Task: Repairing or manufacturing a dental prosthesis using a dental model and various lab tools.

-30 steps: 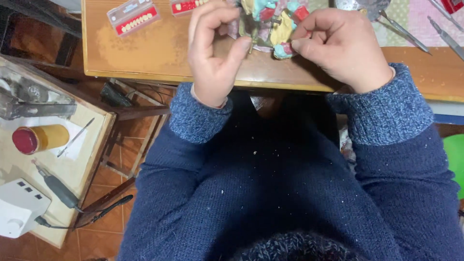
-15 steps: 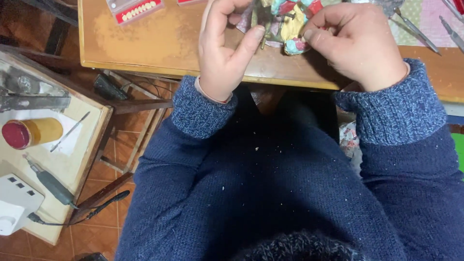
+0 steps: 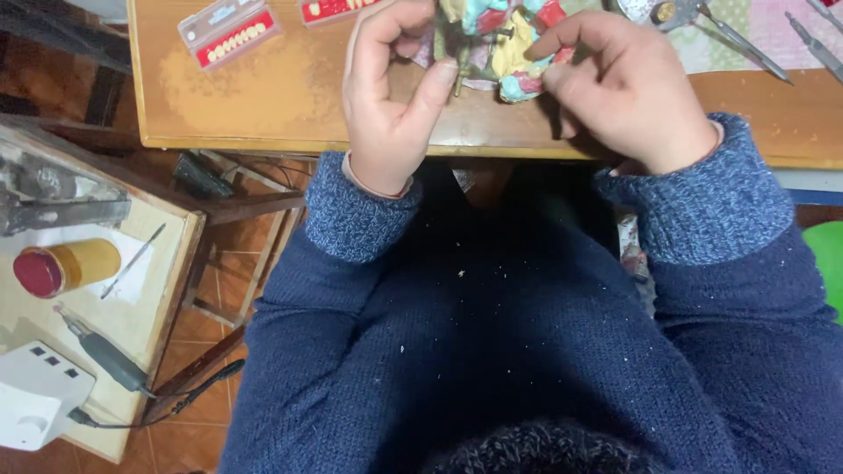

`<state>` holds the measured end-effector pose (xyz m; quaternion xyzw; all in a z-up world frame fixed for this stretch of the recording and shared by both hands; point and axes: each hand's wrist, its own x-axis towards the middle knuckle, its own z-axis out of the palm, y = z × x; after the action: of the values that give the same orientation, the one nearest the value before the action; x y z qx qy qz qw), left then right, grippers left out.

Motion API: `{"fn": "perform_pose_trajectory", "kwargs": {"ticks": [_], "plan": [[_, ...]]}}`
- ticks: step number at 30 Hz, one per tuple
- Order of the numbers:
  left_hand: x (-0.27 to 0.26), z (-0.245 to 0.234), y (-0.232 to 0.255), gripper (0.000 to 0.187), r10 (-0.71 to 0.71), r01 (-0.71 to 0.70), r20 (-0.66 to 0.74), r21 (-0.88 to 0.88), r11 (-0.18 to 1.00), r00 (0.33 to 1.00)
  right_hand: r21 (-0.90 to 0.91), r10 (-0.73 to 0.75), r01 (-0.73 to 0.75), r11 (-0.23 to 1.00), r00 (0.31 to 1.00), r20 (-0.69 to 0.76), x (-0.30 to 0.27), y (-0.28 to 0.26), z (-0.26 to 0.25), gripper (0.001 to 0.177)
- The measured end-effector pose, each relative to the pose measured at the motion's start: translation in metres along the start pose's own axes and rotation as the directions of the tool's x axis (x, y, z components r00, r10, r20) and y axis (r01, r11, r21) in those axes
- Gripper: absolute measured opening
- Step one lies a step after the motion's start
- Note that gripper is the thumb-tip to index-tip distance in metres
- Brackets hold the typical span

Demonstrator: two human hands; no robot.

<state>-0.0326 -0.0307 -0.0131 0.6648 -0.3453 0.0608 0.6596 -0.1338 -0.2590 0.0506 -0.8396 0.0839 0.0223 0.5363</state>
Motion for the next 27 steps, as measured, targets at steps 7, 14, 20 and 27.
{"fn": "perform_pose_trajectory", "kwargs": {"ticks": [7,14,20,27], "plan": [[-0.002,0.002,-0.005,0.038,-0.021,0.021,0.009,0.017,1.000,1.000,0.056,-0.098,0.097,0.994,0.995,0.004,-0.001,0.013,0.009,0.021],[0.002,0.004,-0.005,0.050,0.023,-0.025,0.045,0.050,0.998,0.999,0.150,-0.030,0.022,0.988,0.998,0.053,0.001,0.016,0.008,0.017],[-0.004,0.006,-0.014,0.065,-0.027,0.026,0.092,0.013,1.000,0.995,0.247,0.071,-0.086,0.965,0.995,0.070,0.004,0.007,0.012,0.013],[0.005,0.008,-0.008,0.079,-0.035,0.042,0.228,-0.023,0.999,0.973,0.265,0.099,-0.110,0.958,0.994,0.053,0.002,0.007,0.014,0.011]]}}
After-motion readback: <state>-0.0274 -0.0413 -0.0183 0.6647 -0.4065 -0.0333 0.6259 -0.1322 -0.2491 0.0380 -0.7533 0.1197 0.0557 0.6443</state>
